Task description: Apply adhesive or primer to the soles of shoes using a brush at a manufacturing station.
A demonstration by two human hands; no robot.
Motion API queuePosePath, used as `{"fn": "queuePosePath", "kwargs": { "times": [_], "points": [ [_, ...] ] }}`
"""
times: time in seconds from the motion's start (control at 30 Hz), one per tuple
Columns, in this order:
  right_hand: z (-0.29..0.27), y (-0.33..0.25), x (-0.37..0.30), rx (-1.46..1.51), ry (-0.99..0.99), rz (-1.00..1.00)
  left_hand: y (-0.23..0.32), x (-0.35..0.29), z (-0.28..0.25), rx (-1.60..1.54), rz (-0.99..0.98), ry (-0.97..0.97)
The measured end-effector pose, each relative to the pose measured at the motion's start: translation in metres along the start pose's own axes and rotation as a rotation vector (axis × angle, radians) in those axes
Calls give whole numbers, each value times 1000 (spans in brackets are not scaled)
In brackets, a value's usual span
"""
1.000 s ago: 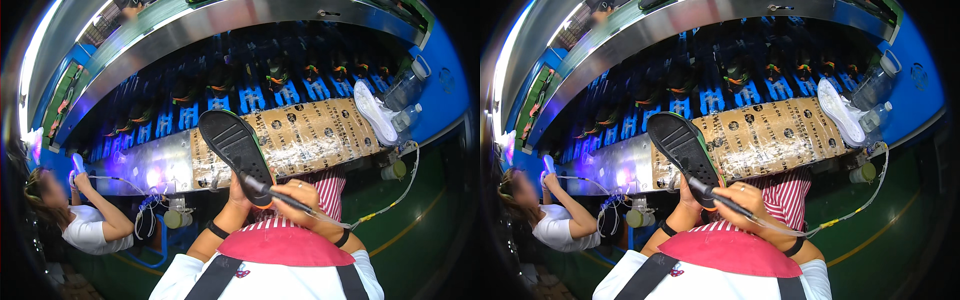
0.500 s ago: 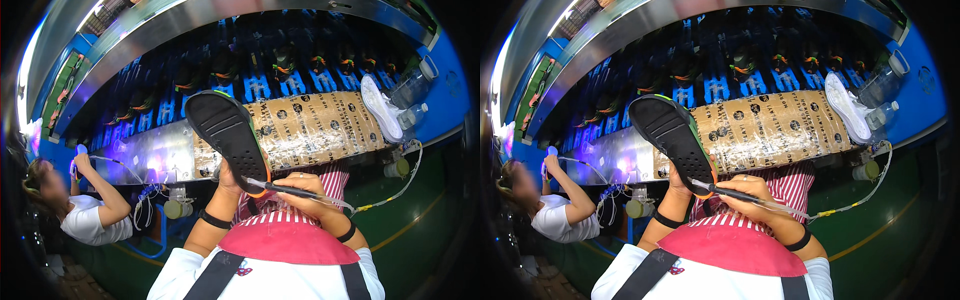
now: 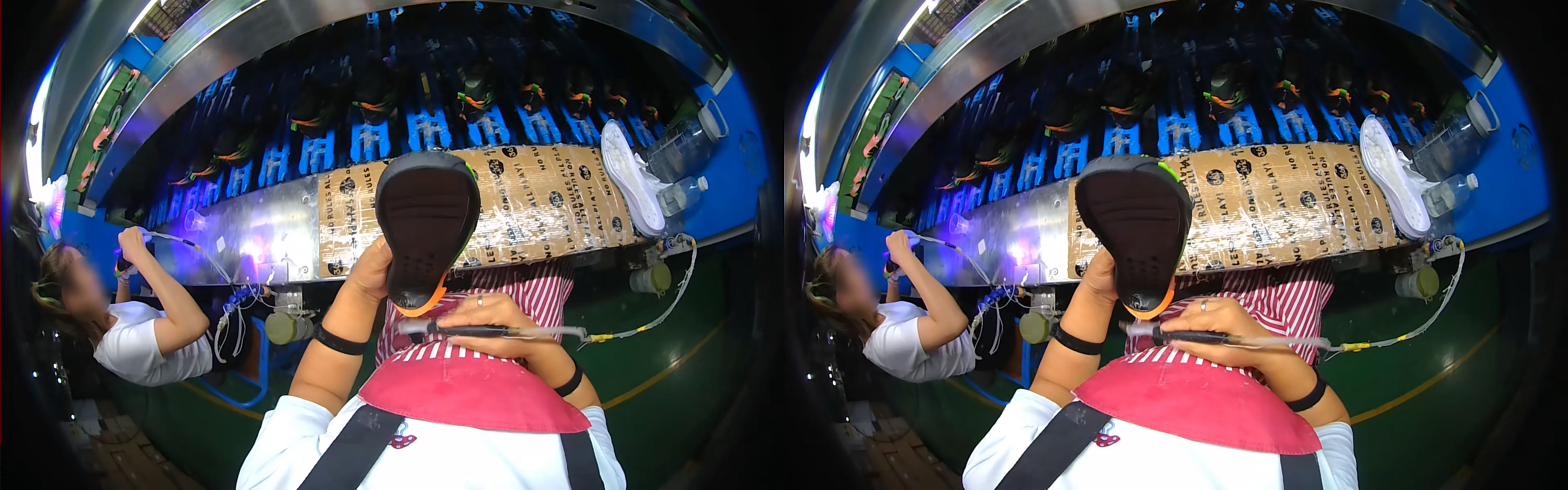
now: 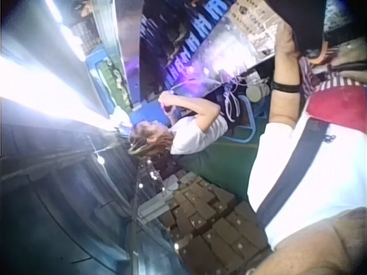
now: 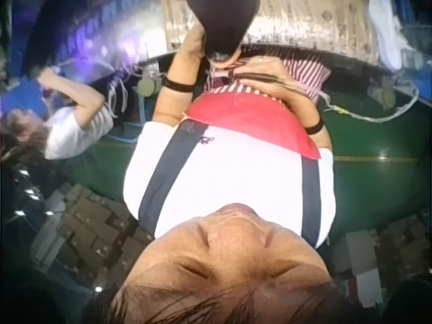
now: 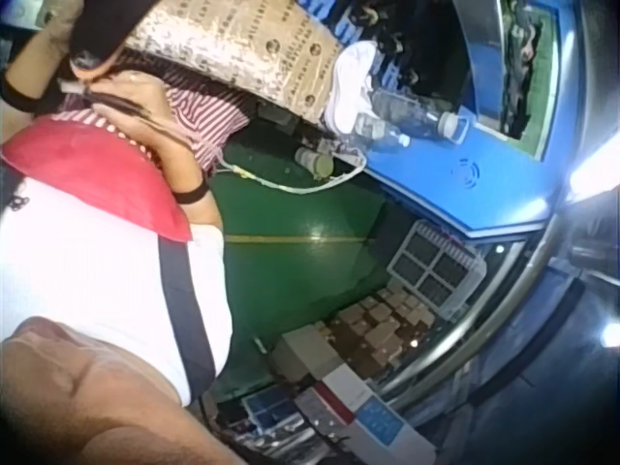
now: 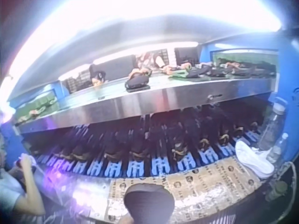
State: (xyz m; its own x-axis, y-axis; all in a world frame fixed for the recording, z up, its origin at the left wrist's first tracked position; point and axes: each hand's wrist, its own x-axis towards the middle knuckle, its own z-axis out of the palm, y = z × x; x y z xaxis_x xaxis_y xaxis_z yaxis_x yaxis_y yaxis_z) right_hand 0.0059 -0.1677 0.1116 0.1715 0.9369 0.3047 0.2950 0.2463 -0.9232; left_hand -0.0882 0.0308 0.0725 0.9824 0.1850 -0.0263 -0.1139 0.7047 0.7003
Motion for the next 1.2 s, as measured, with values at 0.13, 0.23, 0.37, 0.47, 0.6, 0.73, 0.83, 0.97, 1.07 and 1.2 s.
{"fn": "queuePosePath", "kwargs": {
  "times": [0.13,0.23,0.37,0.47,0.6,0.73,0.83,0.97,1.07,1.2],
  "points": [
    [1,-2,-1,5,184,55,5,-1,-7,4,-66,26],
    [2,2,3,-91,157,-58,6,0,-9,105,-135,22],
    [-1,4,-3,28,-76,-16,16,2,-5,189,-200,-24],
    [-2,2,0,-101,94,-64,20,5,-6,222,-274,-26],
    [9,8,4,-193,101,-86,20,13,9,391,-396,-52],
    [7,10,1,-143,-55,-105,23,13,9,503,-456,-20],
    [6,6,0,-64,-70,-91,22,14,3,599,-536,2],
    [6,10,5,-162,48,-99,22,16,10,701,-527,-18],
    [10,11,4,-220,-12,-112,20,18,11,738,-582,-79],
    [4,14,-3,-70,-191,-75,21,12,5,800,-567,-37]
  ]
}}
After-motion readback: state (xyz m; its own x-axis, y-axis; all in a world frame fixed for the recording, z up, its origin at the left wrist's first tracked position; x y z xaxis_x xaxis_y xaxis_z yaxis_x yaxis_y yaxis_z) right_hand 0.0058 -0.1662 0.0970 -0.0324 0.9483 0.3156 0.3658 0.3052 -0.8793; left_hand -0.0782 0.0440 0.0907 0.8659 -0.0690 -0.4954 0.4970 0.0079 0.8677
